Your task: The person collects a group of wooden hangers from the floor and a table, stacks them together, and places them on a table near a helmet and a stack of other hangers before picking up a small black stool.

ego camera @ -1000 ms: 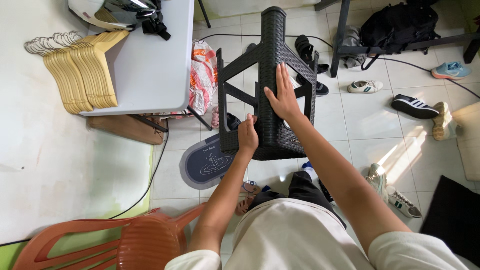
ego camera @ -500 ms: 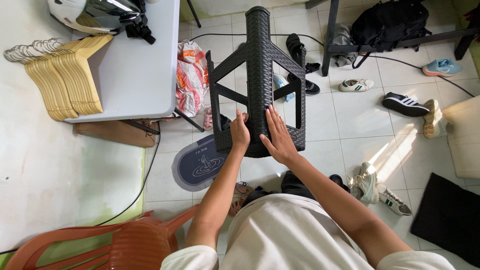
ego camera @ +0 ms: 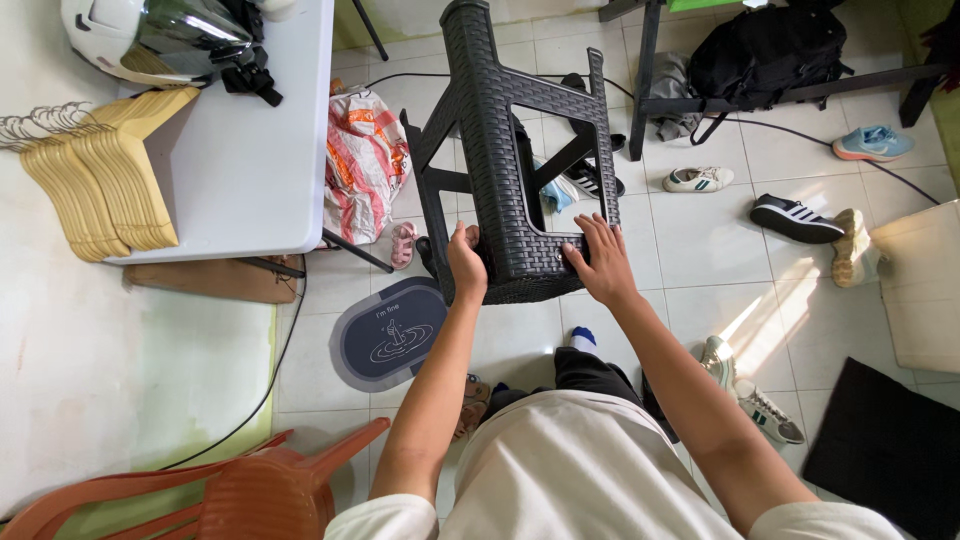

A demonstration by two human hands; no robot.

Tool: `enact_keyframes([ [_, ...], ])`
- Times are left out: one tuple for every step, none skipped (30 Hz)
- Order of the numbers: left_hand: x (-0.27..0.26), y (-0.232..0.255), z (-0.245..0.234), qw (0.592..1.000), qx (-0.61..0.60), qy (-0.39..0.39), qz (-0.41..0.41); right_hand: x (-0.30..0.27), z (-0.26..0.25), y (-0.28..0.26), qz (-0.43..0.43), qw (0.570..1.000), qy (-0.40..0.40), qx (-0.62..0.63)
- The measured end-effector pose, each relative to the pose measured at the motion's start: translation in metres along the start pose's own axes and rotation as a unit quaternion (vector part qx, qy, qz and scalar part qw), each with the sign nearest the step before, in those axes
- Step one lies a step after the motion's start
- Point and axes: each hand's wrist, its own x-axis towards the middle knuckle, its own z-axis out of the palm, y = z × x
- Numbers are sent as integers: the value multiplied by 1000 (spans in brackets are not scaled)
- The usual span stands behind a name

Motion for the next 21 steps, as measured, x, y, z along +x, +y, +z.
enact_keyframes([
  [4,1,6,1000,1,0,0,6,-5,9,-3,1000,8,2],
  [7,0,10,1000,-3,-1,8,13,-7,18,-2,1000,8,3],
  [9,-4,11,1000,-6,-1,14,17,-7,25,-8,1000,20,-9],
  [11,-11,14,1000,-6,0,12,20,-7,31,-14,999,32,-21],
  [17,-17,15,1000,-3,15,20,26,-7,37,-15,999,31,-20],
  [23,-24,16,999,1,29,29,31,-8,41,-15,999,38,-19],
  [27,-34,18,999,0,31,27,33,-12,46,-14,999,43,-20],
  [31,-42,20,998,-3,58,20,36,-16,50,-13,999,40,-20],
  [37,-47,20,996,-5,85,15,41,-18,50,-21,998,52,-32],
  [41,-51,21,996,-5,87,16,46,-21,50,-29,997,64,-44],
  [41,-56,24,996,-26,85,19,50,-26,51,-29,997,62,-44],
  [42,-61,28,995,-48,83,22,55,-32,52,-30,996,63,-58],
  [43,-65,32,995,-48,84,21,59,-36,53,-33,995,65,-73],
  [45,-69,35,991,-75,109,-6,62,-41,54,-33,995,63,-73],
  [45,-71,38,985,-101,133,-32,64,-45,56,-29,995,53,-79],
  [45,-72,42,985,-101,134,-32,67,-48,57,-24,995,43,-86],
  [47,-73,46,986,-98,134,-35,70,-51,59,-25,995,42,-85],
  [48,-72,50,986,-95,133,-39,74,-53,62,-27,995,38,-87],
  [50,-66,58,986,-95,132,-39,78,-55,65,-28,995,36,-89],
  [51,-60,65,987,-67,140,-49,84,-56,69,-28,995,37,-89],
  [47,-55,73,986,-37,151,-62,86,-59,74,-35,995,44,-84],
])
